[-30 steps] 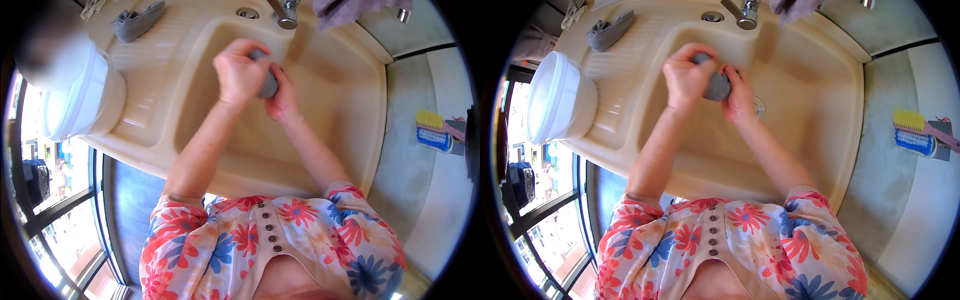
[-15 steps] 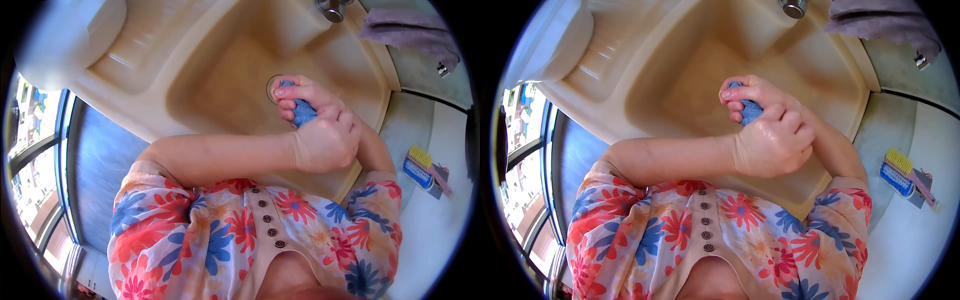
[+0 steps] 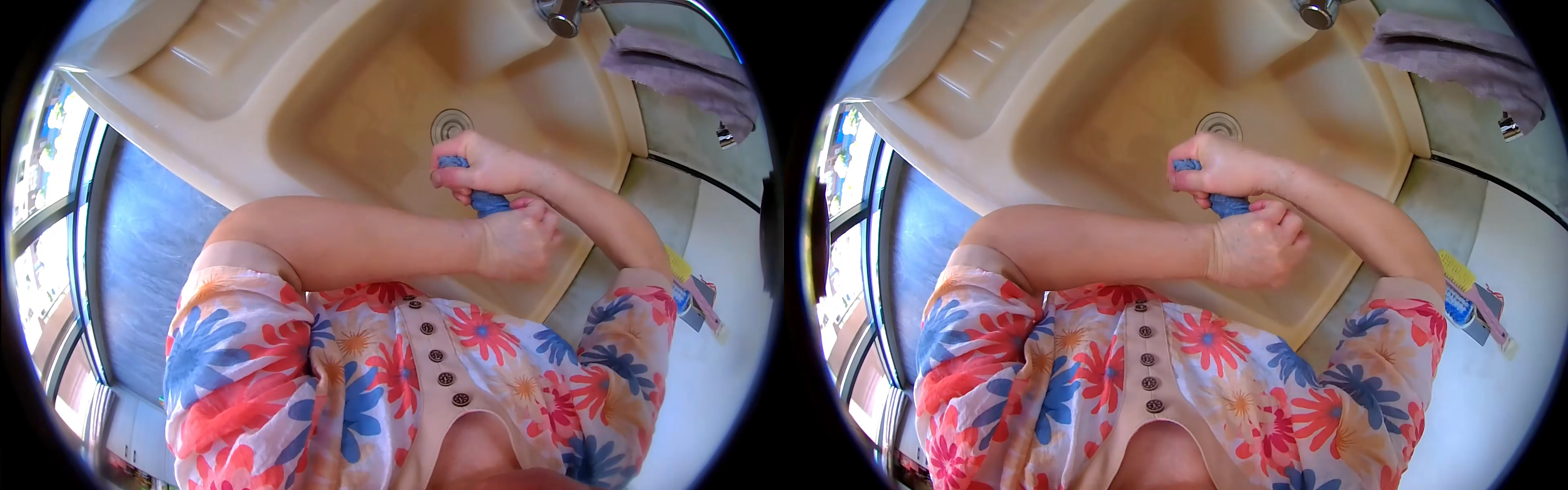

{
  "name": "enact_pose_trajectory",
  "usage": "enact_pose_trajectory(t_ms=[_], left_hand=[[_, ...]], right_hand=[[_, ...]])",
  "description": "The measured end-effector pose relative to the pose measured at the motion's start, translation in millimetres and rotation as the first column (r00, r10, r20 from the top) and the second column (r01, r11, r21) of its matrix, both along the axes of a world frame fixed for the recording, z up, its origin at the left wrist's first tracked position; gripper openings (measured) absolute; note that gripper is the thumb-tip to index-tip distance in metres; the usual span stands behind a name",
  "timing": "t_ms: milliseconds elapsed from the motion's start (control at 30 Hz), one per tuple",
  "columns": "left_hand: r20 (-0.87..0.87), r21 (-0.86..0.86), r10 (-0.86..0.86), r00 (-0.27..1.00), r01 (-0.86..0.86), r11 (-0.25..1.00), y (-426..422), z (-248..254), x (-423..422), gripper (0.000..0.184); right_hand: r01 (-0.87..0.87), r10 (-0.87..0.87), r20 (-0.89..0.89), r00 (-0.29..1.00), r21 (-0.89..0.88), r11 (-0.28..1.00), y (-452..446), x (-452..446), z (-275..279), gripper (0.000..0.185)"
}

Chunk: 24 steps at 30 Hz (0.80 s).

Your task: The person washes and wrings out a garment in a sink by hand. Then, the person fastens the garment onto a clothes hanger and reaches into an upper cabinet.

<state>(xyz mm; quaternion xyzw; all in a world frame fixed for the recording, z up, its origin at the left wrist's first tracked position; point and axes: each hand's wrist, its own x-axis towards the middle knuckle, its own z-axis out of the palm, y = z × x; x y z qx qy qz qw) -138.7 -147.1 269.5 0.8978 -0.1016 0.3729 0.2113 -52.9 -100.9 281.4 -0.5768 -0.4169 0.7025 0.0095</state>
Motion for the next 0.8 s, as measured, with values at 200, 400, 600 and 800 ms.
enact_pose_trajectory(t_ms=[200, 400, 600, 800], left_hand=[[-0.063, 0.028, -0.062, 0.996, 0.063, 0.998, -9.5, -18.5, 5.8, 0.019], [-0.062, 0.007, 0.142, 0.988, -0.142, 0.990, 32.4, -21.7, 21.9, 0.012], [-0.219, -0.349, 0.424, 0.879, -0.476, 0.808, 139.3, 38.9, 5.0, 0.015], [-0.277, -0.900, 0.257, 0.926, -0.344, 0.269, 195.0, 66.5, -58.9, 0.010]], right_hand=[[-0.129, 0.117, 0.150, 0.982, 0.072, 0.989, -5.4, -2.1, -10.4, 0.013], [0.608, -0.590, -0.167, 0.790, 0.097, 0.788, -28.6, 42.4, -63.8, 0.024], [0.803, -0.808, -0.014, 0.589, 0.126, 0.583, -28.7, 78.7, -79.0, 0.040], [-0.088, -0.356, 0.780, 0.515, 0.461, 0.883, -68.8, 101.1, -200.4, 0.035]])
